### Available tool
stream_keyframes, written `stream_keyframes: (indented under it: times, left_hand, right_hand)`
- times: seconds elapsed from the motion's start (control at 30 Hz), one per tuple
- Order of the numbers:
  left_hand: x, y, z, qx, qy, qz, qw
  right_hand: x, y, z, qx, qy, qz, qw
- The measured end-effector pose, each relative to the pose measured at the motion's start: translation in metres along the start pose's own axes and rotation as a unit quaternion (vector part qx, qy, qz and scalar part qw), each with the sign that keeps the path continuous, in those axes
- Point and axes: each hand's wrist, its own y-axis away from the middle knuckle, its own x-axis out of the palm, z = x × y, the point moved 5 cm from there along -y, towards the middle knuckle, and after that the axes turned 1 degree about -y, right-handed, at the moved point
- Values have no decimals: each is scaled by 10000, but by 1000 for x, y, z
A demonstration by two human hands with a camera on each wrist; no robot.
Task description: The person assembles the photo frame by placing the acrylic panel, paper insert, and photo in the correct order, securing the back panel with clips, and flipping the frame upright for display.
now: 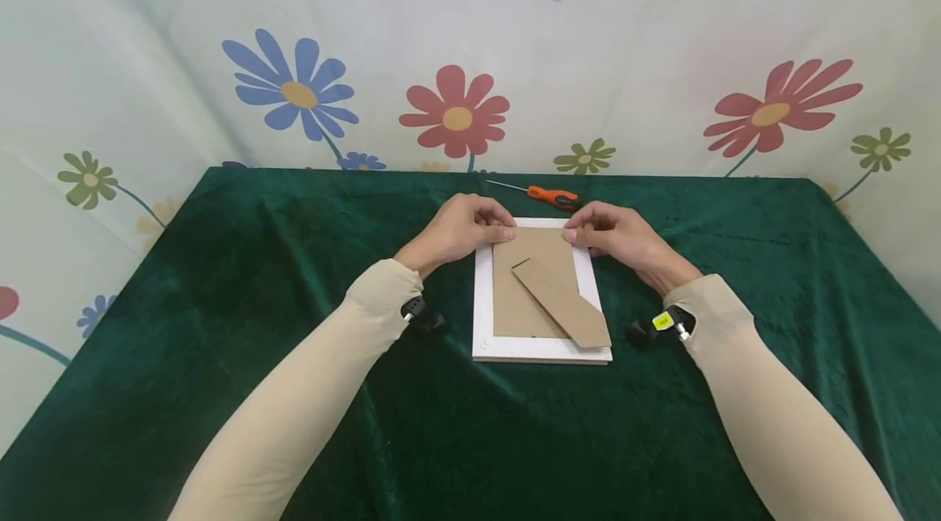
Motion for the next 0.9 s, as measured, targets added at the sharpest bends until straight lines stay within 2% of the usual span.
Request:
stream_keyframes:
  times: [0.17,0.5,0.9]
  left_hand:
    - [1,0,-2,30,-4,-47,10000]
    - [3,0,-1,-121,231,-76,9996]
    - [3,0,-2,-238,-10,-98,9997]
  right_hand:
    - [-1,1,-1,5,-1,-17,10000]
    - [-1,1,-3,-6,-75,2,10000]
    - [-1,0,-1,-80,162,-46,9998]
